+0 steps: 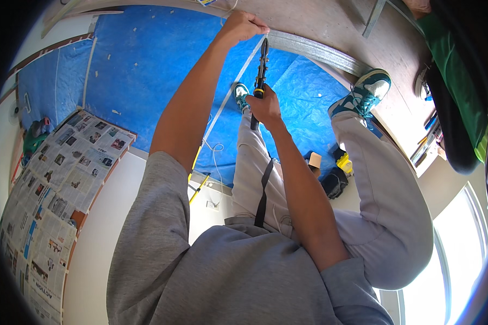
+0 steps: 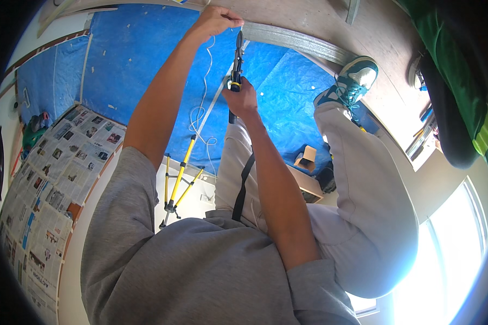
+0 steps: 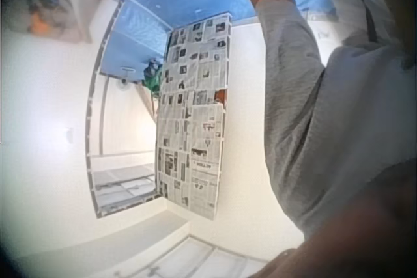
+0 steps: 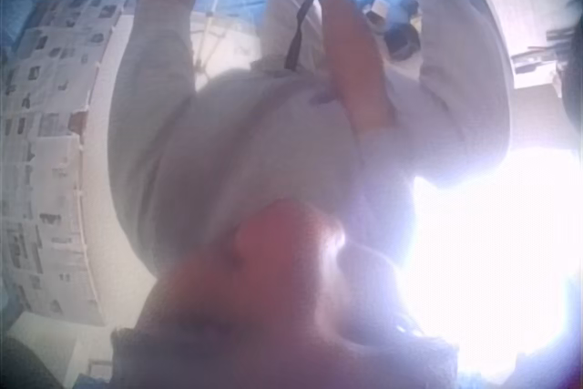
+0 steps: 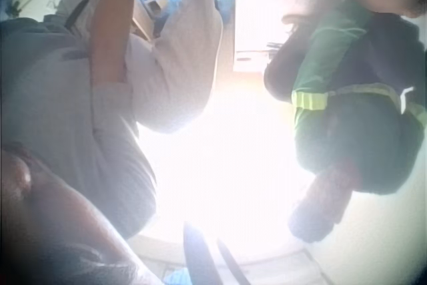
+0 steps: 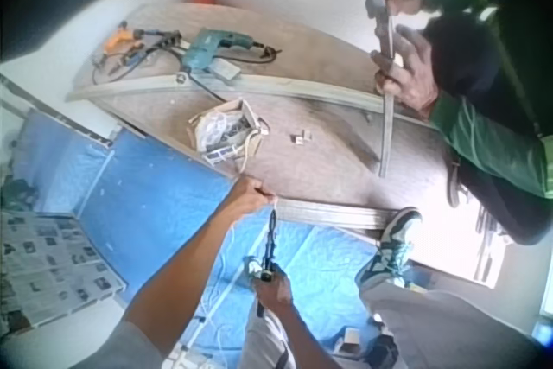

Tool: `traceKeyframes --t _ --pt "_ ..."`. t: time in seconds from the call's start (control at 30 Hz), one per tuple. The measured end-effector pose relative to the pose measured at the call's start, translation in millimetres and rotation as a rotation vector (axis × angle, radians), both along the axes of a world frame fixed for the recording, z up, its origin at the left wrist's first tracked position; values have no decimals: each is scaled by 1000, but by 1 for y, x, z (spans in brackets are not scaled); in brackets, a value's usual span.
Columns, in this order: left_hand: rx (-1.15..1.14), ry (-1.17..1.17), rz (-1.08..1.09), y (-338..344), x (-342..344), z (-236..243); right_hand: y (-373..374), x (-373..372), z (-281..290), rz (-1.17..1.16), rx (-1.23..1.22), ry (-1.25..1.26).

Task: The person uses tin snips to cut a long metal profile into shorter pieces. They repeatedly position the profile, cut it, and hand the cut piece to a coworker. The process continues with multiple cuts and handoffs throughout the clip.

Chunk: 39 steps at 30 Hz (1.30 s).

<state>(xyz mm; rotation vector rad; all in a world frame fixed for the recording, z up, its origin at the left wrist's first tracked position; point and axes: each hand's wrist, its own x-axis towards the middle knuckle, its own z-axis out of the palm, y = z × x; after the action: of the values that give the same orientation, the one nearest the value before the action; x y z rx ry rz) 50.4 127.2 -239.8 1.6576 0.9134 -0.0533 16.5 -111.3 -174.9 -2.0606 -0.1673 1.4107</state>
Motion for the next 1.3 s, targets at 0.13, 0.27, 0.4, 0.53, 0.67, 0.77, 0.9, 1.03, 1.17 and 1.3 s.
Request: traceKeyframes --t 0.13,0.27,0.4,0.53,0.67,0.77,0.9,1.03,1.17,1.3 --pt "11 -3 17 -3 -3 2 -6 -2 -5 -51 53 50" --pt "21 -8 -9 -2 -3 5 -7 -7 -11 -38 94 -25" --pt "81 47 -38 -2 1 11 -10 -10 -12 9 187 -26" --pt "136 40 -49 -5 2 14 -16 0 -6 -307 295 485" --pt "148 -27 -19 -8 0 9 -16 9 -1 -461 401 813" --pt "125 -26 -16 -8 -2 5 -15 14 0 -481 447 910" --pt "152 -53 -41 -7 -4 5 -14 18 -2 -502 528 1038" --pt "118 -37 -56 -3 -4 11 -14 17 -8 -489 534 1017" --pt "12 -16 200 -19 -35 20 -16 15 -16 -469 553 1001" --pt "-167 166 172 -88 -111 39 -15 14 -18 -487 605 1034"
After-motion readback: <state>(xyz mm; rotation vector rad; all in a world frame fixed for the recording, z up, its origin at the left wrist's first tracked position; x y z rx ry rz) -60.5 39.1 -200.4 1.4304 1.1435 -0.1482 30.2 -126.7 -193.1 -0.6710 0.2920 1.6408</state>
